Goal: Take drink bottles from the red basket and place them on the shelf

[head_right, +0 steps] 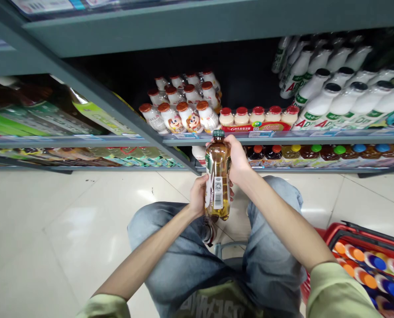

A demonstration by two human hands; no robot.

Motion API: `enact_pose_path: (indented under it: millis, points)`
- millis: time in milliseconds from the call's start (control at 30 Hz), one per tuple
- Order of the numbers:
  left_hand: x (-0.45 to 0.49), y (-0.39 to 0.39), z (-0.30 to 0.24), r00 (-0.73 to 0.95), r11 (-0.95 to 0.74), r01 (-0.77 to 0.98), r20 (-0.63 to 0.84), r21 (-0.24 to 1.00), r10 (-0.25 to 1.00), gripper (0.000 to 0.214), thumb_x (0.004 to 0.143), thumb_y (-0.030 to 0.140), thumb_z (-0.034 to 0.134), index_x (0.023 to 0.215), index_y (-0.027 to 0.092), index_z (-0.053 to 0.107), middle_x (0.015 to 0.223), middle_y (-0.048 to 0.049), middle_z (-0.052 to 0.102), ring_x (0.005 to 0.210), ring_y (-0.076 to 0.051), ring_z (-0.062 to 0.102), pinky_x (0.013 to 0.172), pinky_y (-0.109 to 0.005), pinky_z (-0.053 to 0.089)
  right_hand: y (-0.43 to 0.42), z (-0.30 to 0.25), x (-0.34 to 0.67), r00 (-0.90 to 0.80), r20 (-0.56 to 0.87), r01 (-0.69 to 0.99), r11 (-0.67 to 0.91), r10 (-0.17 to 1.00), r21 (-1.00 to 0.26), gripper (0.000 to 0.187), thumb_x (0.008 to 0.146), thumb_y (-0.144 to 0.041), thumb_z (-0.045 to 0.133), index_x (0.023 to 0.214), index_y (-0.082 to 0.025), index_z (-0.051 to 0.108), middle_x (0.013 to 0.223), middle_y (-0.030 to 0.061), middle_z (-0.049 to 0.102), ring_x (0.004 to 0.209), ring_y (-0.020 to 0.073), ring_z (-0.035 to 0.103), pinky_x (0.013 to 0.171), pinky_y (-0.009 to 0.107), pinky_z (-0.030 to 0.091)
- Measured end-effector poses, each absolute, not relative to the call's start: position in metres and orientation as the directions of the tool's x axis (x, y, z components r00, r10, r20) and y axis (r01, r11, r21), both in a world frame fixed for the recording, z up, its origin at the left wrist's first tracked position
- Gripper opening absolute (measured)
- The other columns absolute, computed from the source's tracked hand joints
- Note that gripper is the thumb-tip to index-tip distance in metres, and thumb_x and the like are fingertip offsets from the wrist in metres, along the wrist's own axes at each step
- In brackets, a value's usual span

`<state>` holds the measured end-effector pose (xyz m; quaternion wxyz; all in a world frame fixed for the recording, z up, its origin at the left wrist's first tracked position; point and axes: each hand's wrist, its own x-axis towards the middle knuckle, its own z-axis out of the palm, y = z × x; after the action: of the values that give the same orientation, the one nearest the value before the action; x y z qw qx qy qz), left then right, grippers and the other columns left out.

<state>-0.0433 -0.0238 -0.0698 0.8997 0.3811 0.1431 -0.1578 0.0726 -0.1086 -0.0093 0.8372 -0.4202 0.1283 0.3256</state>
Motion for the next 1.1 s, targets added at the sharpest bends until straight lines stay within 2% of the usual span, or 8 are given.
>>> enact_pose_path:
  millis: [167, 600, 800, 933, 1100]
  points:
    - [-0.043, -0.024, -0.069, 0.911, 0.657, 0.384, -0.381, 0.649, -0.156, 0.067, 0.073, 0.067, 0.063, 0.102, 0.008, 0.071, 0.089, -0.0177, 0.076, 0.086, -0.036, 0.075, 0.074, -0.044, 0.06, -0.108, -0.009, 0.071, 0.748, -0.51, -0.662, 0.423, 0.424, -0.619, 0.016, 0.08, -0.034, 0.053, 0.083, -0.023, 0.065, 0.065, 0.0006, 0.067, 0.061, 0.0208, 0.062, 0.055, 0.031, 0.053]
    - [-0.043, -0.023, -0.071, 0.911, 0.676, 0.382, -0.38, 0.63, -0.161, 0.063, 0.071, 0.066, 0.064, 0.102, 0.011, 0.069, 0.084, -0.0142, 0.075, 0.083, -0.034, 0.074, 0.071, -0.044, 0.059, -0.107, -0.005, 0.071, 0.749, -0.525, -0.663, 0.463, 0.405, -0.588, 0.016, 0.081, -0.029, 0.049, 0.081, -0.022, 0.063, 0.066, 0.001, 0.068, 0.064, 0.0199, 0.064, 0.063, 0.032, 0.056]
    - [-0.044, -0.019, -0.069, 0.889, 0.687, 0.44, -0.391, 0.578, -0.239, 0.066, 0.071, 0.069, 0.063, 0.105, 0.012, 0.068, 0.087, -0.0144, 0.074, 0.081, -0.032, 0.073, 0.071, -0.043, 0.058, -0.107, -0.004, 0.07, 0.744, -0.536, -0.668, 0.447, 0.399, -0.595, 0.015, 0.08, -0.028, 0.049, 0.081, -0.022, 0.063, 0.064, 0.0008, 0.067, 0.067, 0.0203, 0.066, 0.065, 0.031, 0.056]
    - [-0.045, -0.015, -0.07, 0.886, 0.7, 0.46, -0.343, 0.546, -0.314, 0.071, 0.073, 0.074, 0.058, 0.108, 0.013, 0.068, 0.09, -0.0146, 0.074, 0.082, -0.033, 0.073, 0.07, -0.044, 0.059, -0.11, -0.001, 0.069, 0.728, -0.48, -0.682, 0.447, 0.489, -0.579, 0.017, 0.078, -0.029, 0.05, 0.084, -0.022, 0.064, 0.066, 0.0018, 0.069, 0.072, 0.0227, 0.068, 0.066, 0.034, 0.057]
    - [-0.047, -0.013, -0.075, 0.886, 0.736, 0.457, -0.331, 0.5, -0.326, 0.072, 0.078, 0.075, 0.051, 0.11, 0.013, 0.067, 0.089, -0.0138, 0.073, 0.081, -0.032, 0.073, 0.069, -0.045, 0.059, -0.11, 0.009, 0.062, 0.73, -0.381, -0.663, 0.454, 0.567, -0.594, 0.02, 0.079, -0.036, 0.053, 0.087, -0.022, 0.065, 0.07, 0.0025, 0.069, 0.075, 0.0234, 0.07, 0.065, 0.034, 0.057]
